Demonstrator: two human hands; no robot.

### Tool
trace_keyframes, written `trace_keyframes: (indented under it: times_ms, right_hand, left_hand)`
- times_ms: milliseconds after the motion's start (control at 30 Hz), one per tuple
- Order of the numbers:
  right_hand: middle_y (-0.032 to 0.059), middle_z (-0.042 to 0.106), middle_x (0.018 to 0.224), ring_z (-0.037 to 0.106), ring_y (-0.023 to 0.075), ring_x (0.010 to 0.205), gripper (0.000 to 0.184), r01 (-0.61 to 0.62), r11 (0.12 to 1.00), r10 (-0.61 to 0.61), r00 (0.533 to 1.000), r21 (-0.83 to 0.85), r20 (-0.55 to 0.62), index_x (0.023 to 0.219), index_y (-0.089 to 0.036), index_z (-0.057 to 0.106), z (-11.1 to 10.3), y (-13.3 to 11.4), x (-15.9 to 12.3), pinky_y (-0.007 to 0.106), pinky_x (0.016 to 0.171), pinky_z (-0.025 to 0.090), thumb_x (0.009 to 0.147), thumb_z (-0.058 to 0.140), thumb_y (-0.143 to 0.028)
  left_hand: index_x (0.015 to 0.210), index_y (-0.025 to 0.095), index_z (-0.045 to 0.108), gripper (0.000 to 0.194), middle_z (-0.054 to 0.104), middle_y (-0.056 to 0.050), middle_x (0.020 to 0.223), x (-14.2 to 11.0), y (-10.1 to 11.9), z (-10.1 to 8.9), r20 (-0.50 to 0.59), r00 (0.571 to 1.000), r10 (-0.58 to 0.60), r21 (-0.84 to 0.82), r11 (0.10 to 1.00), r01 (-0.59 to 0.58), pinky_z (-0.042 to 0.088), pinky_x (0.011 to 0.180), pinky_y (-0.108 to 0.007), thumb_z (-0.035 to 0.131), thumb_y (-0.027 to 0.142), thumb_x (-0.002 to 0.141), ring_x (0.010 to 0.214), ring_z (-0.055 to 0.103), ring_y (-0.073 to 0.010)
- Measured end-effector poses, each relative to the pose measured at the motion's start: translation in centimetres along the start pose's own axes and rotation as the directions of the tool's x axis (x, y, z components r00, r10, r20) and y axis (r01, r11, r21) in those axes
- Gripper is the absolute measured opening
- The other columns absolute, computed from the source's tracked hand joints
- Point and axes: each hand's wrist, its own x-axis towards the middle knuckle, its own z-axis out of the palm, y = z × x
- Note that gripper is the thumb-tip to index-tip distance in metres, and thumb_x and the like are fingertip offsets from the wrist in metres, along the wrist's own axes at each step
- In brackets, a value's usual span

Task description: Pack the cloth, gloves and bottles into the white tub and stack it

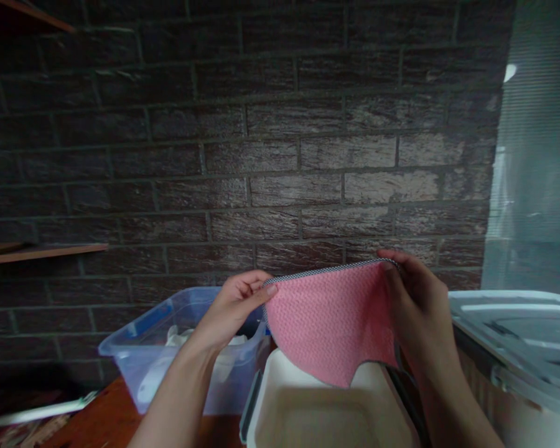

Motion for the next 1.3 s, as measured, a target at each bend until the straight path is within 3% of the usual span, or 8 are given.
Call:
trace_keyframes:
  times_ms: [133,267,467,600,800,1000,1167,1300]
  right_hand:
    - [0.0012,0.068,0.081,0.055,0.0145,0.067,0.026,-0.128,0.971,0.116,0.991,0.202,0.071,0.105,-0.022,0.071,0.2,0.0,0.0,0.024,0.057,0.039,0.091,0.072,-0.044]
    - [-0.0006,0.065,0.075,0.052,0.0118,0.063,0.026,-0.225,0.912,0.182,0.971,0.344,0.152,0.090,-0.020,0.070,0.4,0.1,0.0,0.022,0.055,0.037,0.089,0.075,-0.046]
    - [0.0007,0.072,0.082,0.061,0.0142,0.073,0.021,-0.098,0.967,0.091,0.995,0.235,0.041,0.090,-0.021,0.077,0.4,0.2,-0.1,0.024,0.063,0.045,0.088,0.077,-0.043]
    - [0.0033,0.077,0.085,0.067,0.0184,0.076,0.024,-0.089,0.985,0.094,0.995,0.145,-0.030,0.093,-0.021,0.081,0.4,-0.1,-0.1,0.028,0.067,0.049,0.085,0.079,-0.043]
    - [0.0038,0.078,0.085,0.067,0.0180,0.073,0.024,-0.101,0.976,0.119,0.990,0.195,-0.081,0.092,-0.021,0.081,0.5,0.0,-0.1,0.028,0.065,0.049,0.083,0.081,-0.043]
    - [0.0029,0.077,0.082,0.065,0.0159,0.071,0.027,-0.116,0.978,0.129,0.989,0.174,-0.066,0.090,-0.020,0.080,0.5,0.2,0.0,0.026,0.061,0.046,0.084,0.080,-0.046]
    - [0.0019,0.076,0.080,0.062,0.0152,0.068,0.030,-0.158,0.979,0.168,0.983,0.131,-0.075,0.090,-0.021,0.081,0.4,-0.1,0.0,0.025,0.059,0.044,0.082,0.081,-0.050]
    - [0.0022,0.075,0.081,0.061,0.0167,0.067,0.031,-0.153,0.982,0.164,0.981,0.111,-0.101,0.095,-0.022,0.081,0.2,-0.1,-0.1,0.026,0.058,0.043,0.082,0.080,-0.051]
  left_hand:
    - [0.087,0.016,0.077,0.016,0.072,-0.002,0.078,0.6,-0.3,0.2,-0.214,0.974,0.070,-0.121,0.988,-0.097,0.045,0.072,-0.020,0.078,0.032,0.087,0.074,0.061,-0.0112]
    - [0.087,0.017,0.080,0.016,0.074,-0.002,0.078,1.1,-0.5,0.2,-0.354,0.931,0.092,-0.182,0.969,-0.165,0.047,0.073,-0.019,0.081,0.032,0.084,0.074,0.064,-0.0114]
    - [0.102,0.018,0.082,0.025,0.079,-0.006,0.090,0.8,0.1,-0.2,-0.400,0.907,0.134,-0.141,0.968,-0.205,0.049,0.081,-0.024,0.080,0.036,0.084,0.082,0.067,-0.0153]
    - [0.093,0.020,0.083,0.018,0.079,-0.003,0.087,0.6,0.3,-0.5,-0.470,0.866,0.169,-0.071,0.971,-0.228,0.047,0.076,-0.021,0.083,0.032,0.081,0.080,0.065,-0.0133]
    - [0.083,0.021,0.082,0.014,0.076,-0.001,0.081,0.3,0.2,-1.1,-0.562,0.797,0.222,0.016,0.966,-0.258,0.047,0.074,-0.024,0.087,0.030,0.075,0.075,0.062,-0.0139]
    - [0.077,0.019,0.079,0.013,0.071,0.002,0.073,0.0,0.4,-0.9,-0.524,0.823,0.219,0.053,0.973,-0.225,0.043,0.069,-0.022,0.085,0.031,0.078,0.070,0.057,-0.0113]
    - [0.080,0.019,0.081,0.017,0.074,0.000,0.078,-0.3,0.9,-0.5,-0.507,0.839,0.198,0.070,0.980,-0.188,0.043,0.069,-0.024,0.084,0.035,0.079,0.071,0.059,-0.0134]
    - [0.081,0.018,0.081,0.023,0.069,0.001,0.071,-0.5,1.2,-0.4,-0.505,0.844,0.181,0.070,0.983,-0.169,0.036,0.058,-0.023,0.083,0.041,0.080,0.062,0.051,-0.0109]
